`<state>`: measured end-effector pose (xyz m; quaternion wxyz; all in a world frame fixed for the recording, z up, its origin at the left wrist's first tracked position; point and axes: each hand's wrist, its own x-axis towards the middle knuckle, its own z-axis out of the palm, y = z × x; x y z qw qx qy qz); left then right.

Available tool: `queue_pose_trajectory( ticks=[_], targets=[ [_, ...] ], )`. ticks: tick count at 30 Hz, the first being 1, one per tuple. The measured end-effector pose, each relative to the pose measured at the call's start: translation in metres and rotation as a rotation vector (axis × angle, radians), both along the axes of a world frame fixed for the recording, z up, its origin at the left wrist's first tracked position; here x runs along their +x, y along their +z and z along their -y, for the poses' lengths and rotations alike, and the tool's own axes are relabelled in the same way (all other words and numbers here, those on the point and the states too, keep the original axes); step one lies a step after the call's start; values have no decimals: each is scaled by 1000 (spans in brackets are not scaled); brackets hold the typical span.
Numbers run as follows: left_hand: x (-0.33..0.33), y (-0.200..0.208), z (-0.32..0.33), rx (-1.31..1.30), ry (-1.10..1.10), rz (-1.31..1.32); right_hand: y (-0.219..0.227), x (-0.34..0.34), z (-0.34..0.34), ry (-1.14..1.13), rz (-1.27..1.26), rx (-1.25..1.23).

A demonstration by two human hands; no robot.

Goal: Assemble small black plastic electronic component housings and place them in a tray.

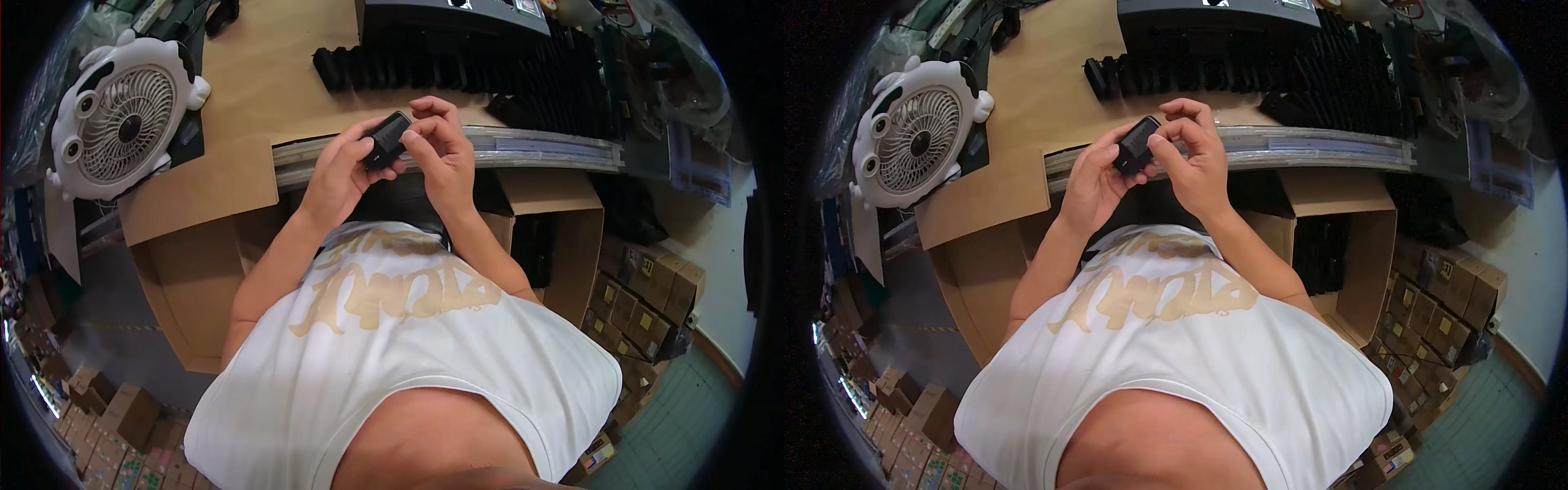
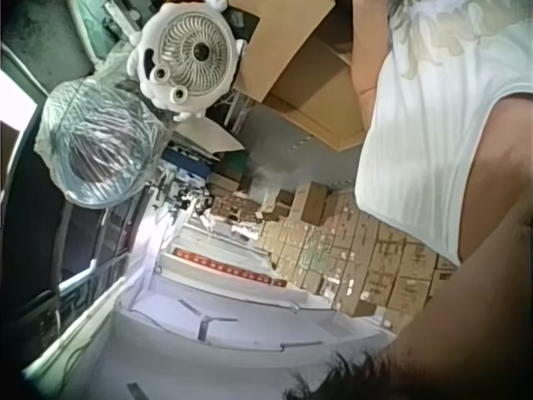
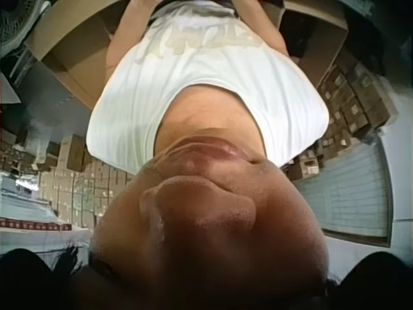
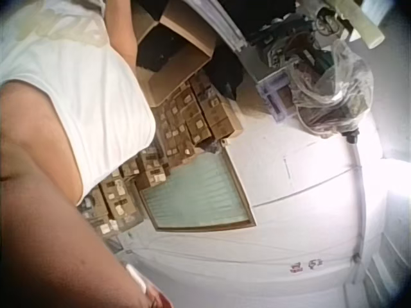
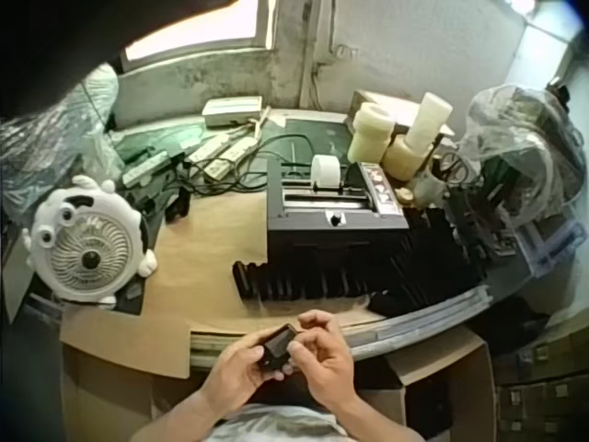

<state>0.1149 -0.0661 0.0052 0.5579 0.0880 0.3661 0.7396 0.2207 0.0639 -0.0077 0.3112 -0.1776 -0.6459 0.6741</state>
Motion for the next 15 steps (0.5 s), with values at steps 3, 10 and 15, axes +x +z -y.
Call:
queue_pose_trajectory(
  ticks=[3,10,15],
  targets=[
    [0,-1,1,-6,15,28,-1,-1,2,20,-14,-67],
    [2,-2,-4,-25,19,22,-5,-2,-1,-13,17,31],
    [3,-5,-5,-60,37,-21,-6,-3,-2,-42,38,102]
  ],
)
